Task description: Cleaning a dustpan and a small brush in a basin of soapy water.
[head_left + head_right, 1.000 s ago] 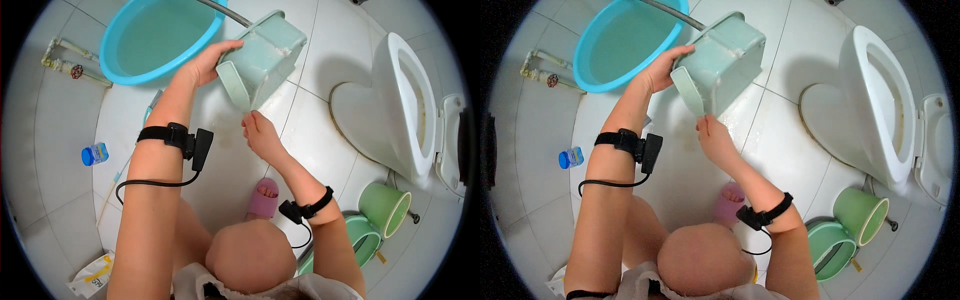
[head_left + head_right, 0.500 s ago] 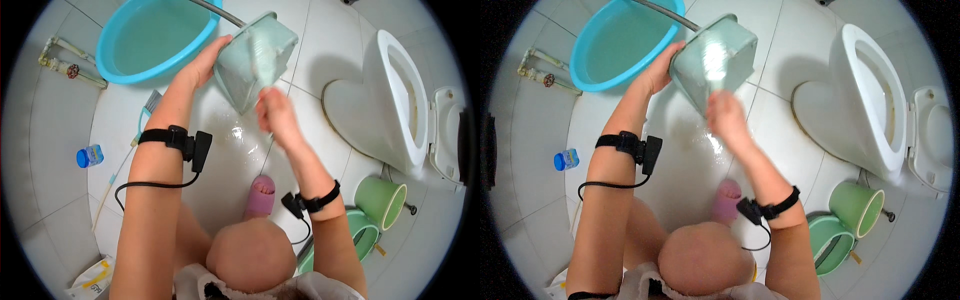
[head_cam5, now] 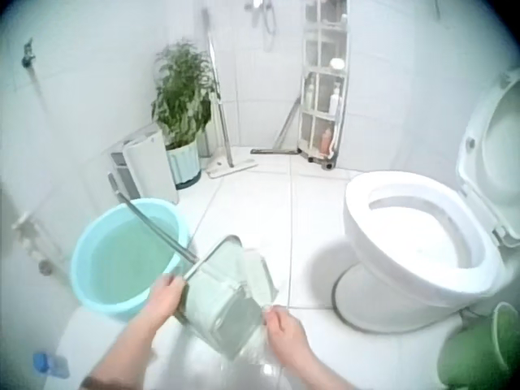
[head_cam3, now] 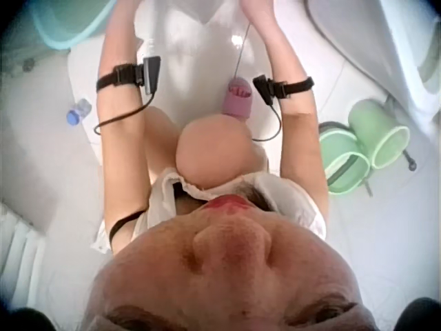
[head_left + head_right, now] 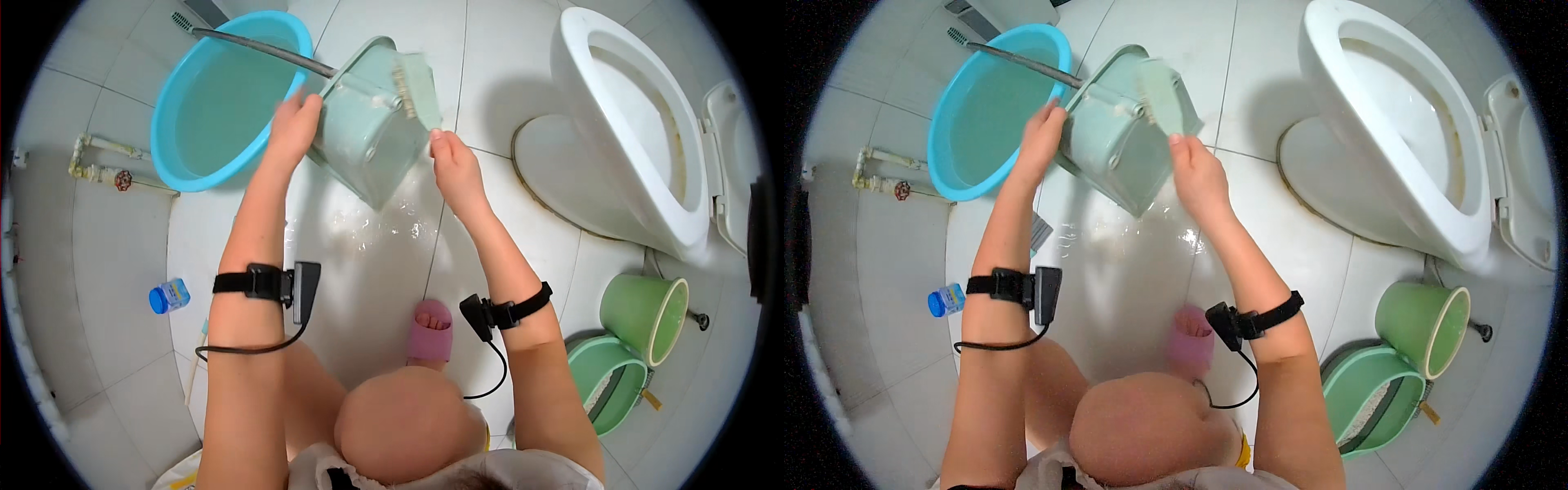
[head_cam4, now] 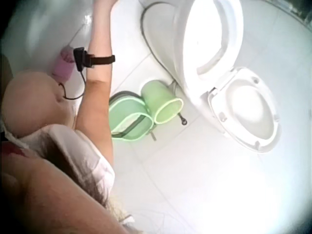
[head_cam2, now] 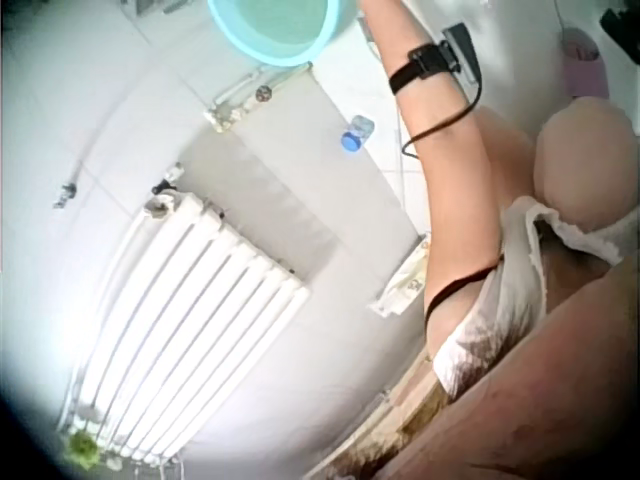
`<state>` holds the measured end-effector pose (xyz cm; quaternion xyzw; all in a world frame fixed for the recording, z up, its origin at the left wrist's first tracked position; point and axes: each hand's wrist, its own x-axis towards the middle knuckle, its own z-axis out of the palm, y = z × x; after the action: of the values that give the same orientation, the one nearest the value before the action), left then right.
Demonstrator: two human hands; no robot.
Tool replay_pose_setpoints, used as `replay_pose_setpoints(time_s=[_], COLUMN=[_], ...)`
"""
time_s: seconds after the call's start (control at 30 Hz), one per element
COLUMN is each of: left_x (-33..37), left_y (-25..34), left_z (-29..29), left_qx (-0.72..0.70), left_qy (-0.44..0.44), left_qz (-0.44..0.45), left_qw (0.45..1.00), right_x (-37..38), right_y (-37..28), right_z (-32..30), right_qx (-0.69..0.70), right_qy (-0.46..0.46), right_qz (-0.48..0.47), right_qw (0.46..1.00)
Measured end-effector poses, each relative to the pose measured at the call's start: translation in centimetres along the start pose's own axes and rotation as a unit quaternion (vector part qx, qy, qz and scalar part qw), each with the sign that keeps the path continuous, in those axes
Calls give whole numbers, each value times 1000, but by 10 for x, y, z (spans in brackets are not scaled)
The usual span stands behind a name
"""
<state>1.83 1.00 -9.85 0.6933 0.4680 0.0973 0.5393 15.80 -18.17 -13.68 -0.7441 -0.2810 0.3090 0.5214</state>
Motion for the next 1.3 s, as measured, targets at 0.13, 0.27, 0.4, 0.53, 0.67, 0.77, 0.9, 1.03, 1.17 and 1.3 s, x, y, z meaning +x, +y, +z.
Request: replay_pose_setpoints(time_s=[0.13, 0.27, 0.4, 0.53, 0.67, 0.77, 0.9, 1.03, 1.17, 1.3], left_x=[-5, -2, -1, 5, 7, 7, 9, 9, 10, 9], left_y=[38, 31, 30, 31, 35, 33, 46, 50, 42, 48], left_z=[31, 62, 58, 63, 64, 56, 57, 63, 51, 49], left_qx=[326, 494, 504, 502, 500, 515, 498, 509, 519, 522], left_qy=[179, 228, 173, 186, 179, 178, 153, 126, 142, 125], left_qz=[380, 307, 219, 226, 237, 236, 234, 223, 219, 219], left_qw=[847, 781, 817, 814, 813, 804, 821, 822, 814, 815], right_x=[7, 31, 51, 58, 41, 24, 22, 29, -75, -76], right_y=[-23, -40, -32, 65, 122, 68, 49, 98, 93, 79], right_z=[-12, -37, -37, -12, 23, 45, 60, 56, 104, 94], right_qx=[-202, -257, -247, -112, -103, -29, 5, 28, 132, 59], right_qy=[73, 58, 21, 39, 56, 45, 61, 66, -169, -102], right_qz=[-154, -118, -157, -10, 54, 61, 46, 131, 192, 81], right_qw=[964, 958, 956, 993, 992, 997, 997, 989, 958, 990])
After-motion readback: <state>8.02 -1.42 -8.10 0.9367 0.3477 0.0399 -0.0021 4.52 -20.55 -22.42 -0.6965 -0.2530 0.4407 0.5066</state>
